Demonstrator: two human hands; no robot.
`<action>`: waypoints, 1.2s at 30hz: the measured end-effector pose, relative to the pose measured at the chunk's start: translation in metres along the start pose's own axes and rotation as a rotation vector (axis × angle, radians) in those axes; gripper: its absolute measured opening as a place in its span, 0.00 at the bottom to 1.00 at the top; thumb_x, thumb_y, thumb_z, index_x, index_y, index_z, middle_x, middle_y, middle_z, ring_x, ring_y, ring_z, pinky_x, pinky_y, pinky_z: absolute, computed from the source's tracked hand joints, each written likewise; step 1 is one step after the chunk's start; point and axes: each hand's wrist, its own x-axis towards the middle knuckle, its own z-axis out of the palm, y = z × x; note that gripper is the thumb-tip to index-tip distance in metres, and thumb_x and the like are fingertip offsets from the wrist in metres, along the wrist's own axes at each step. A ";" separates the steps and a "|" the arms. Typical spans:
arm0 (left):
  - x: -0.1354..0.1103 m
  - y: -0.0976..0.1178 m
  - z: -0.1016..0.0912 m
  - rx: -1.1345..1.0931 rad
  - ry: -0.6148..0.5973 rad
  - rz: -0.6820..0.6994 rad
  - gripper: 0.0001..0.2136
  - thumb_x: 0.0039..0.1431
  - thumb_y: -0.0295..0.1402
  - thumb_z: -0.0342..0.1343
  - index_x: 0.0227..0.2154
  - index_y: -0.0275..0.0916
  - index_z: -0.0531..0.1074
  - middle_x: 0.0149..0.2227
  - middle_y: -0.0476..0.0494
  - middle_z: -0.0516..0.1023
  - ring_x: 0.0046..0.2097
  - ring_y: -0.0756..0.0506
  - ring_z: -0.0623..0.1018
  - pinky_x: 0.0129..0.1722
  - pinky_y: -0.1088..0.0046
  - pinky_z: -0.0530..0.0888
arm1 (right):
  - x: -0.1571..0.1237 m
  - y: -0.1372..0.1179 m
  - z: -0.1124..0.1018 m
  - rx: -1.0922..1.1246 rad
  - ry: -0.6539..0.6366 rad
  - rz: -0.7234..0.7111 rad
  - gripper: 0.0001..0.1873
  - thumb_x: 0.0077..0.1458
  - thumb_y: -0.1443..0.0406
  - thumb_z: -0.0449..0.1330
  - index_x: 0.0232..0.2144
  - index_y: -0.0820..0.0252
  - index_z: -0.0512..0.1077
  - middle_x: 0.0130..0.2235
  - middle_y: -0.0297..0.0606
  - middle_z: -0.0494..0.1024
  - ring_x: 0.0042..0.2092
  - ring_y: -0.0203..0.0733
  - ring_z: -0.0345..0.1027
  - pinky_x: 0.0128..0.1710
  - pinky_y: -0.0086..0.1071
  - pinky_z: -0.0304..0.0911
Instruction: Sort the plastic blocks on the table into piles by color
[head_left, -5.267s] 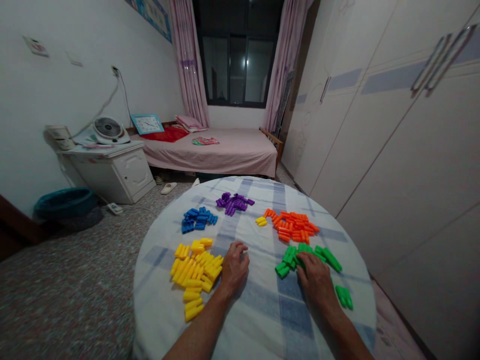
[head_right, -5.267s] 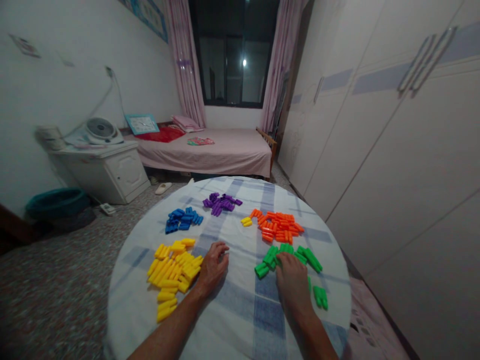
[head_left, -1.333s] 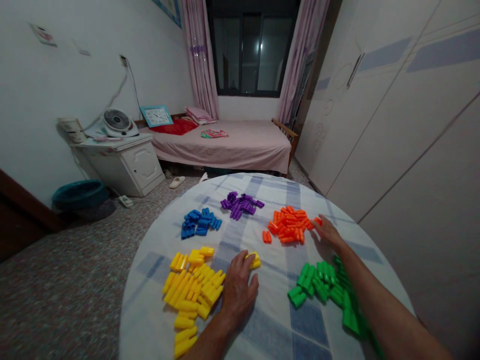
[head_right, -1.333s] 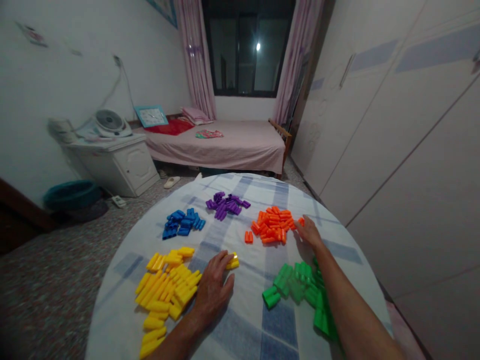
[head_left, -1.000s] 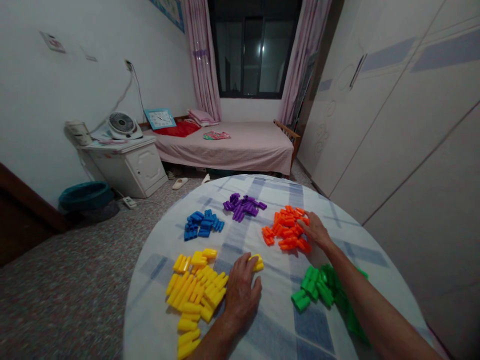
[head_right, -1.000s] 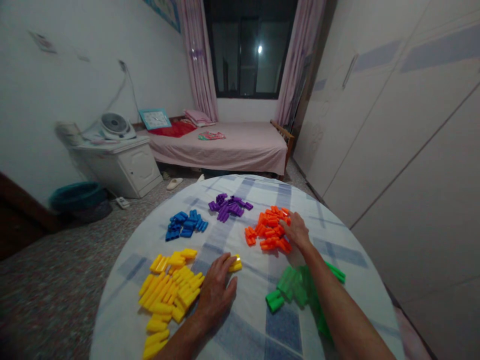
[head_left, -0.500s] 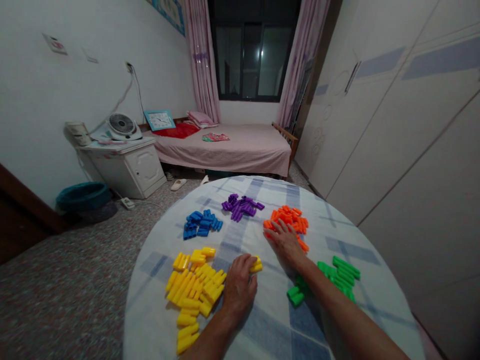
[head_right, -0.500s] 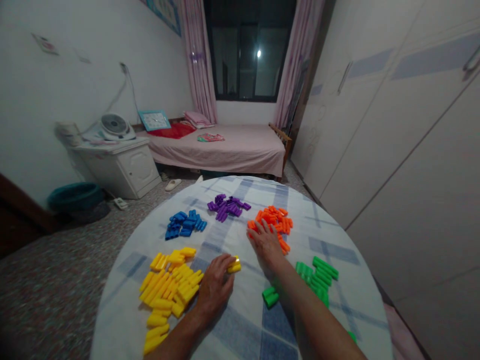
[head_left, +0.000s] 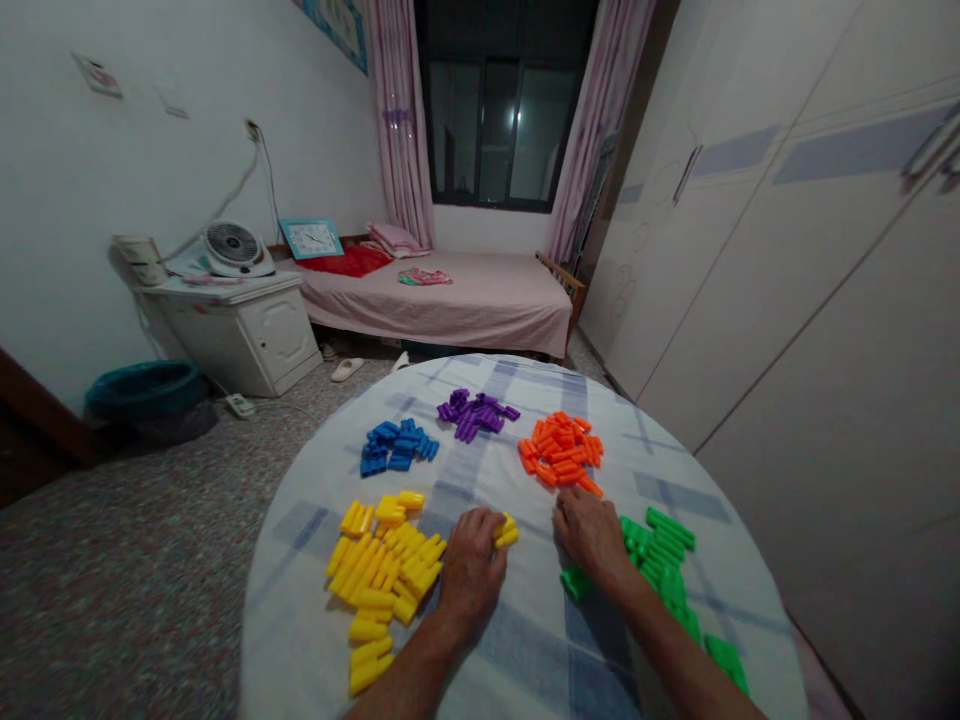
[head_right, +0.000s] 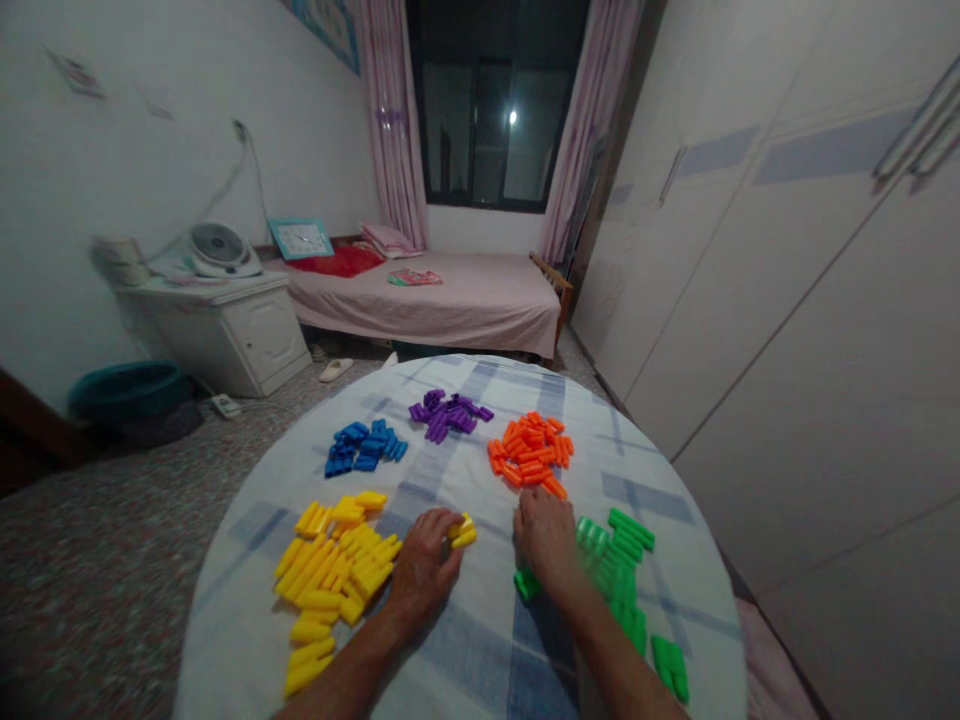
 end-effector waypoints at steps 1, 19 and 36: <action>0.000 0.000 0.000 -0.002 -0.003 0.002 0.17 0.50 0.23 0.50 0.44 0.42 0.69 0.45 0.43 0.72 0.49 0.43 0.69 0.50 0.64 0.66 | 0.006 0.006 0.000 -0.011 -0.025 0.034 0.12 0.59 0.64 0.49 0.39 0.59 0.71 0.41 0.43 0.74 0.43 0.45 0.68 0.39 0.35 0.56; -0.001 0.004 -0.003 -0.105 0.034 0.009 0.15 0.52 0.24 0.51 0.43 0.42 0.69 0.45 0.43 0.71 0.48 0.44 0.69 0.50 0.64 0.67 | -0.001 0.148 0.011 0.222 0.156 0.390 0.24 0.56 0.55 0.47 0.46 0.60 0.73 0.52 0.46 0.72 0.54 0.52 0.63 0.51 0.44 0.57; -0.002 -0.001 -0.001 -0.064 0.082 0.070 0.14 0.51 0.24 0.52 0.42 0.40 0.70 0.42 0.43 0.72 0.47 0.44 0.71 0.49 0.63 0.70 | -0.027 0.064 0.033 0.655 0.295 0.477 0.29 0.57 0.52 0.40 0.43 0.60 0.73 0.48 0.45 0.74 0.51 0.48 0.65 0.54 0.44 0.56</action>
